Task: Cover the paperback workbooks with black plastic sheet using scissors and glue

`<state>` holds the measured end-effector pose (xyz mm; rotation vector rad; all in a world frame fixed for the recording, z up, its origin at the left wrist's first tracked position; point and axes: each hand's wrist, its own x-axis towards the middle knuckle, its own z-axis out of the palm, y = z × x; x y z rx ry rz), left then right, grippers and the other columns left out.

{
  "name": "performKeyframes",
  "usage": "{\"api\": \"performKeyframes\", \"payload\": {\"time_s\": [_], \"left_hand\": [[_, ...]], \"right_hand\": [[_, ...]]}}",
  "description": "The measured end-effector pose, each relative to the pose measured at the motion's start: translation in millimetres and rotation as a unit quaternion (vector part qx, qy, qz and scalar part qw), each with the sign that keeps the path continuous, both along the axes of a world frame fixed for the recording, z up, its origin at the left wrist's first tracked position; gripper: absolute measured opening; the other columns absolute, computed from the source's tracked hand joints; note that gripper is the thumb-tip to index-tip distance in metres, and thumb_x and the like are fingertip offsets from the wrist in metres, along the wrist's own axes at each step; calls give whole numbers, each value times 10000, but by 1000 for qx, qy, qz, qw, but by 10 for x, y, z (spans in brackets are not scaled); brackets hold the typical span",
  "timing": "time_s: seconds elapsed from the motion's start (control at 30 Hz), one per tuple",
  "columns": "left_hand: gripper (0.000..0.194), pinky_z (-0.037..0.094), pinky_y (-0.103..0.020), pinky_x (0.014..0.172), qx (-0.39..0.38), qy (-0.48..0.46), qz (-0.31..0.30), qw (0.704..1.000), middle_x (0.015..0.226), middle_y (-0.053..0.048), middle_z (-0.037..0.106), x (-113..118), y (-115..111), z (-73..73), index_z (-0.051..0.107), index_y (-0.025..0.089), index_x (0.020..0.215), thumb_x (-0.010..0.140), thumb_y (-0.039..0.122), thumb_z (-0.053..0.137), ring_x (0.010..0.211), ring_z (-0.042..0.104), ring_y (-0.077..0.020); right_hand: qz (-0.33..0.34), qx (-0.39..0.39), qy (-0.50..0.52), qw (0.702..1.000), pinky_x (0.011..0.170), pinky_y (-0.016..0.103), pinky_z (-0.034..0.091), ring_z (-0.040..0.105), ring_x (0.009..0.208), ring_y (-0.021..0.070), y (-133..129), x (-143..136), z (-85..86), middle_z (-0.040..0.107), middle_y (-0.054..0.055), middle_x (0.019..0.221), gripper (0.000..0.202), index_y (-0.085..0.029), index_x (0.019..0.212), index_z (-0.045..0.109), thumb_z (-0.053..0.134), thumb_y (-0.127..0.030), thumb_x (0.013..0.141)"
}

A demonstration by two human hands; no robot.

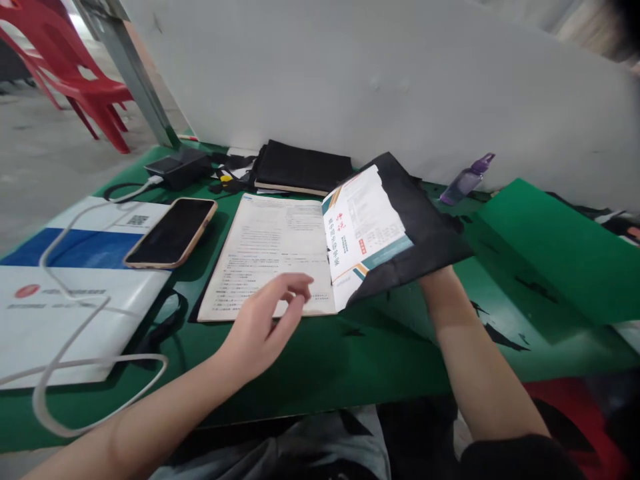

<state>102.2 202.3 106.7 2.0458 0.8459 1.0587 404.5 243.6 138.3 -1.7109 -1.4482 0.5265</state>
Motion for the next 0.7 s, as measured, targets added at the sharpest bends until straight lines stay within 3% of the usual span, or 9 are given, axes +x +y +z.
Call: {"api": "performKeyframes", "payload": {"time_s": [0.07, 0.13, 0.23, 0.3, 0.37, 0.47, 0.57, 0.7], "left_hand": [[264, 577, -322, 776, -118, -24, 5, 993, 1048, -73, 643, -7, 78, -55, 518, 191, 1191, 973, 278, 398, 960, 642, -166], [294, 574, -389, 869, -209, -60, -13, 976, 1143, -92, 636, 7, 146, -121, 514, 186, 1212, 976, 325, 406, 1050, 639, -195], [346, 522, -456, 985, -312, -103, -51, 943, 1230, -102, 637, 47, 199, -189, 524, 173, 1242, 940, 339, 493, 1126, 629, -227], [417, 473, -485, 1043, -335, -111, -50, 934, 1304, -89, 610, 68, 194, -188, 526, 184, 1272, 885, 329, 582, 1198, 589, -252], [481, 409, -509, 1097, -319, -100, -18, 942, 1369, -67, 565, 73, 163, -156, 539, 204, 1281, 825, 309, 654, 1272, 525, -271], [506, 358, -514, 1132, -325, -92, 3, 941, 1376, -54, 560, 55, 98, -96, 555, 214, 1273, 786, 256, 687, 1291, 506, -273], [468, 431, -514, 1073, -374, -121, -38, 919, 1306, -57, 617, 33, 46, -67, 566, 194, 1241, 785, 169, 667, 1213, 577, -270], [442, 458, -525, 1049, -404, -155, -51, 900, 1246, -74, 653, 30, 34, -61, 577, 160, 1222, 791, 155, 674, 1169, 607, -275]], "right_hand": [[59, -4, 118, 991, 786, 420, 531, 651, 998, 230, -40, -231, -124, 661, 116, 1115, 664, -237, 1287, 506, 42, -561, 939], [181, -16, 239, 954, 816, 412, 537, 650, 1011, 223, -122, -441, -203, 618, 98, 1235, 511, -262, 1266, 505, 289, -572, 922], [329, -33, 263, 906, 973, 412, 477, 578, 1170, 209, -250, -646, -222, 552, 71, 1349, 429, -281, 1266, 501, 548, -442, 870], [387, -27, 213, 897, 1047, 416, 421, 507, 1257, 202, -297, -691, -200, 525, 70, 1373, 395, -270, 1254, 521, 577, -344, 870], [403, 7, 137, 905, 1055, 410, 407, 496, 1254, 193, -309, -678, -178, 528, 72, 1343, 331, -255, 1209, 558, 545, -251, 878], [393, 54, 16, 918, 944, 374, 453, 575, 1048, 173, -301, -623, -154, 601, 61, 1112, 270, -235, 1099, 591, 527, -165, 847], [413, 52, -78, 906, 828, 347, 447, 567, 858, 163, -305, -616, -142, 594, 24, 890, 208, -220, 1016, 586, 614, -238, 811], [435, 62, -193, 877, 795, 342, 396, 527, 782, 160, -333, -707, -193, 575, 14, 813, 245, -208, 918, 560, 660, -397, 799]]}}
